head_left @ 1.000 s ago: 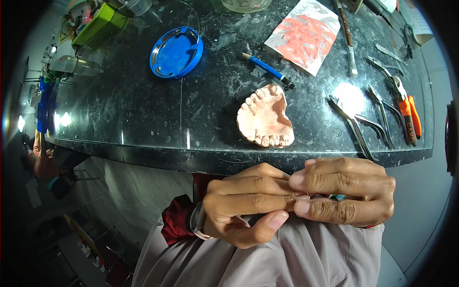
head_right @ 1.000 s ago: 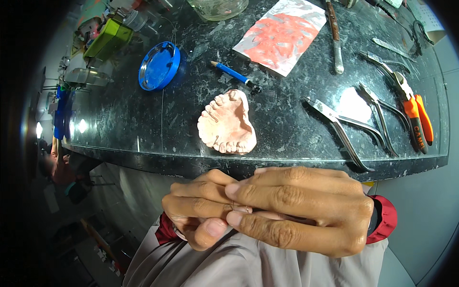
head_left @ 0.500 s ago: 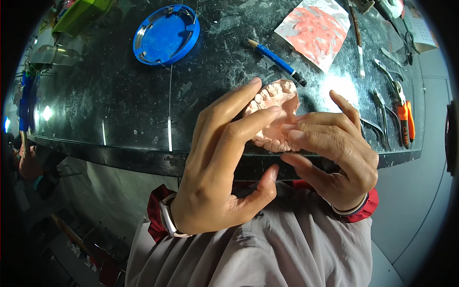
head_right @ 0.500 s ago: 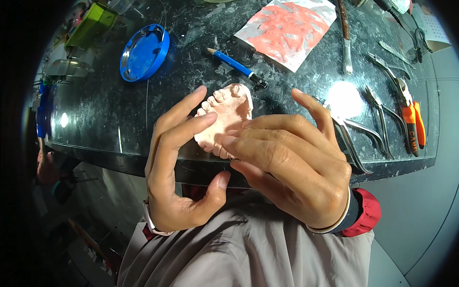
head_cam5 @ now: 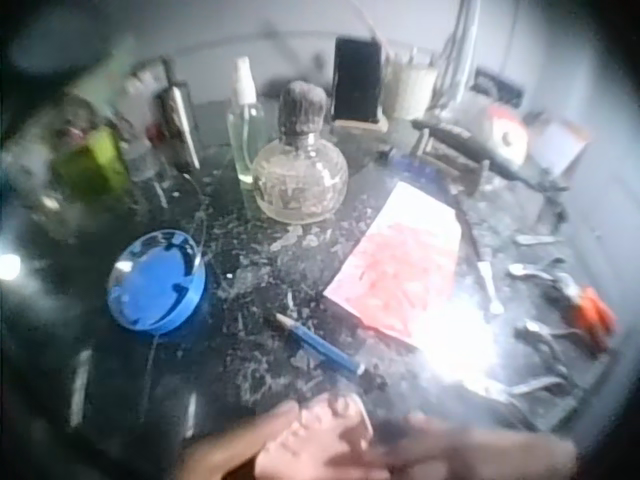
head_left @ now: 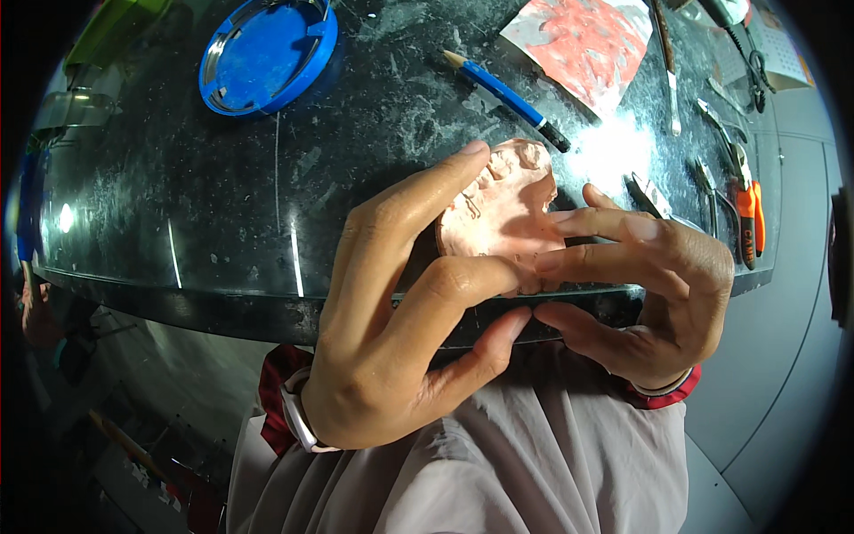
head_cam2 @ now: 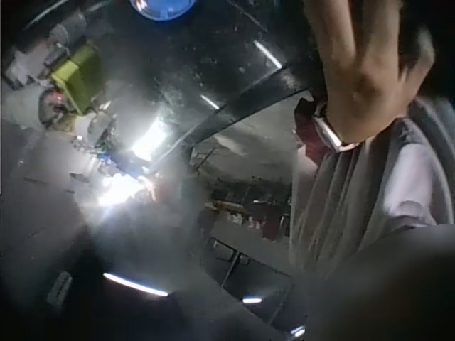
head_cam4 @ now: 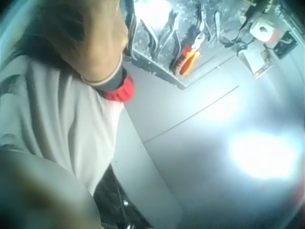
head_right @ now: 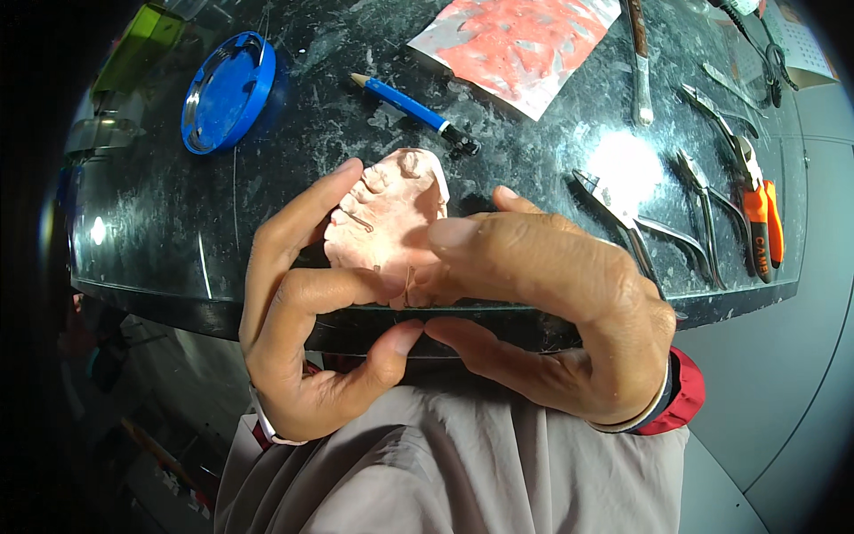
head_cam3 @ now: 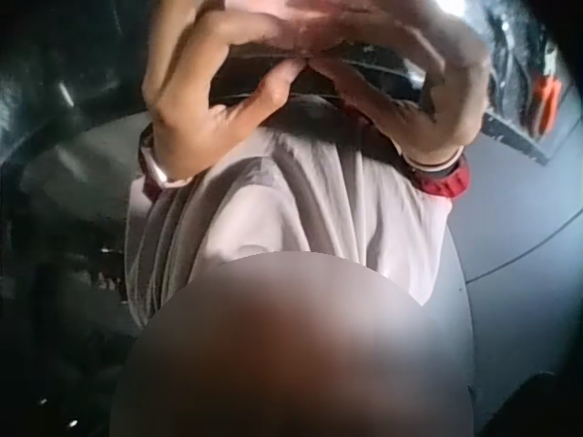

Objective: Fitting and adjusting metal wire clasps onto a dental plaster model.

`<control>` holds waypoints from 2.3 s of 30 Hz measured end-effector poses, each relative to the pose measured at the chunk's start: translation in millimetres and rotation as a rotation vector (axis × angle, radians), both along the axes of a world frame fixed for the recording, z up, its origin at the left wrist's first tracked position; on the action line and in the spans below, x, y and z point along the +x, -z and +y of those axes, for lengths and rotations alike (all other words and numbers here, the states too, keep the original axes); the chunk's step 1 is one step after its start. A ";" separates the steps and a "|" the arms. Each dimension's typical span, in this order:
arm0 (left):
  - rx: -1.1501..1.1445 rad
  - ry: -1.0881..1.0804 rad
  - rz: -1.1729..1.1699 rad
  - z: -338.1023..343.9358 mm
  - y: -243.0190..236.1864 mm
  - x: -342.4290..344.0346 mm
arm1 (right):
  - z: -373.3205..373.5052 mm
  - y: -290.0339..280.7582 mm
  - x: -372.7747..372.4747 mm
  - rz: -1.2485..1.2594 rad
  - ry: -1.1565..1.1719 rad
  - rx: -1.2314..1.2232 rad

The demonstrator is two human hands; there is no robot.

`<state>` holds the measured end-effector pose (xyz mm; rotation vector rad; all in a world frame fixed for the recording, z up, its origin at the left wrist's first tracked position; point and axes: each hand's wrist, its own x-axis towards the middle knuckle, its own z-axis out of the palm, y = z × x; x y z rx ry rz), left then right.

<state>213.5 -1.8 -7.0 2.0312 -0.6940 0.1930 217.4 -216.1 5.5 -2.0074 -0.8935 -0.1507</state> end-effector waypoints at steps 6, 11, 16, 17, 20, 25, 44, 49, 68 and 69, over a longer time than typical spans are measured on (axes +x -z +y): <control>0.032 0.015 -0.016 1.0 0.2 2.0 | 1.2 -5.8 4.3 -0.006 -0.034 -0.108; -0.007 0.025 -0.010 -1.1 2.2 1.6 | 7.0 -12.0 3.1 -0.035 -0.011 -0.216; -0.013 0.020 -0.002 0.1 1.2 0.8 | 5.2 -9.9 2.9 -0.120 -0.036 -0.239; -0.013 0.021 -0.001 -0.8 2.7 0.4 | 5.8 -7.2 2.1 -0.126 -0.018 -0.215; -0.047 -0.012 0.017 -3.6 6.1 -0.9 | 10.6 0.9 -0.4 -0.146 0.032 -0.141; -0.118 -0.057 -0.057 -6.9 10.3 0.4 | 21.9 13.2 -5.6 -0.180 0.111 -0.014; -0.026 -0.133 -0.095 -11.2 9.1 -0.9 | 6.2 13.2 2.8 -0.209 0.042 0.003; 0.079 -0.209 -0.164 -18.5 2.6 2.0 | 9.0 18.6 -3.5 -0.078 0.080 0.179; -0.163 -0.110 -0.197 -35.1 16.6 14.4 | 1.3 16.5 -10.9 0.164 0.157 0.346; -0.164 -0.108 -0.195 -34.8 15.7 14.2 | 1.3 15.2 -10.5 0.185 0.159 0.341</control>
